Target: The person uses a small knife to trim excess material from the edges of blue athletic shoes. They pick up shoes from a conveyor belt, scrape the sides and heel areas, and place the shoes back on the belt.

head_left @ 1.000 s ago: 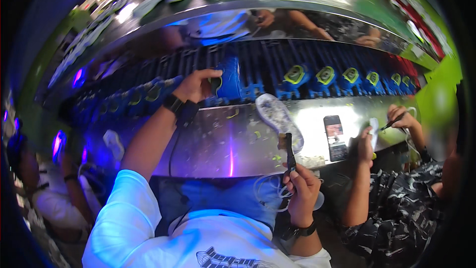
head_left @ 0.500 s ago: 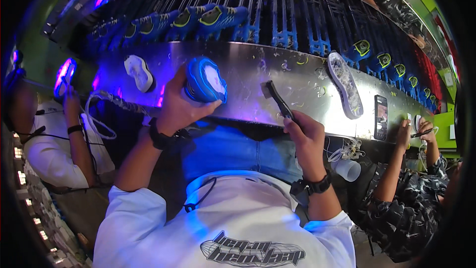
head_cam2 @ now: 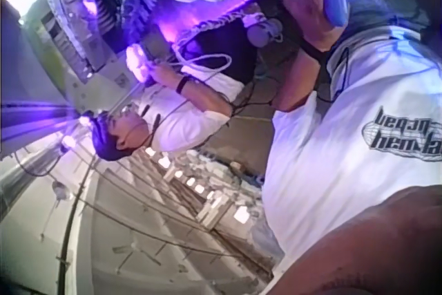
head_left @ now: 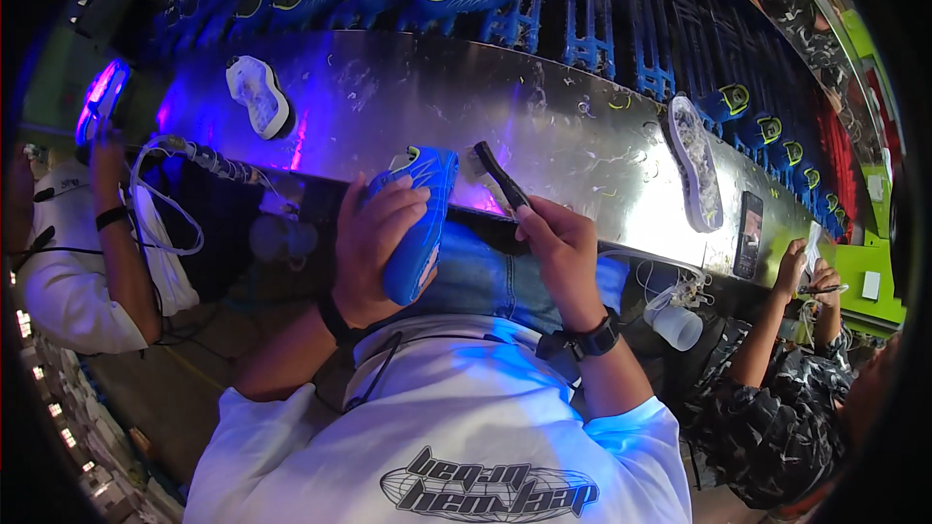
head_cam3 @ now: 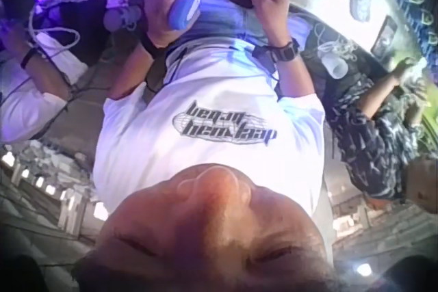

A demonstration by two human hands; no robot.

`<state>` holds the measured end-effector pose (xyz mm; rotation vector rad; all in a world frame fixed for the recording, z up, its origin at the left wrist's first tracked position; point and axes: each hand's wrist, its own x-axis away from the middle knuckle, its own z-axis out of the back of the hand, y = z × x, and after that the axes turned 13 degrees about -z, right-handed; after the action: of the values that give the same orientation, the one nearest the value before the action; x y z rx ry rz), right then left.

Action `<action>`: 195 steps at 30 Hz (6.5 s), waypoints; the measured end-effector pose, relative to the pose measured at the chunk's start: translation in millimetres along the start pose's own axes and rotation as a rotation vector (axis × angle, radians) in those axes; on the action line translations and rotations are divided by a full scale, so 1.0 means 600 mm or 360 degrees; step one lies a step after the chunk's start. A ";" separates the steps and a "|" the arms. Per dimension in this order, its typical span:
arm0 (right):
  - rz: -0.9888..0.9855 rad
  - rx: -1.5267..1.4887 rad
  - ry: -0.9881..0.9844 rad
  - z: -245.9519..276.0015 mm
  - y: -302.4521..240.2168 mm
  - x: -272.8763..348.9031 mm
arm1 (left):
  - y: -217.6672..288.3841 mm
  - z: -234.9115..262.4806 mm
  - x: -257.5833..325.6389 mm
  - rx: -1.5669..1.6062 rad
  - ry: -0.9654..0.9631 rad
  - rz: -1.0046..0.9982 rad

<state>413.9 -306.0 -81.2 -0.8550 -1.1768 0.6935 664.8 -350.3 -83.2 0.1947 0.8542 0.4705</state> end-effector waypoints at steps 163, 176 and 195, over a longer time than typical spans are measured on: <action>0.1300 0.0877 0.0170 0.144 -0.236 -0.028 | -0.092 0.031 -0.192 0.2642 0.0037 0.2217; 0.1250 0.0537 0.0056 0.150 -0.195 -0.036 | -0.049 0.016 -0.193 0.3221 0.0183 0.2591; 0.0826 0.0219 0.0181 0.165 -0.116 -0.005 | -0.018 -0.024 -0.175 0.3112 0.0013 0.2084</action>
<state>319.4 -324.3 -7.6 -1.0794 -0.7947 1.1181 598.1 -409.7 -24.9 2.6448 0.8205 0.6443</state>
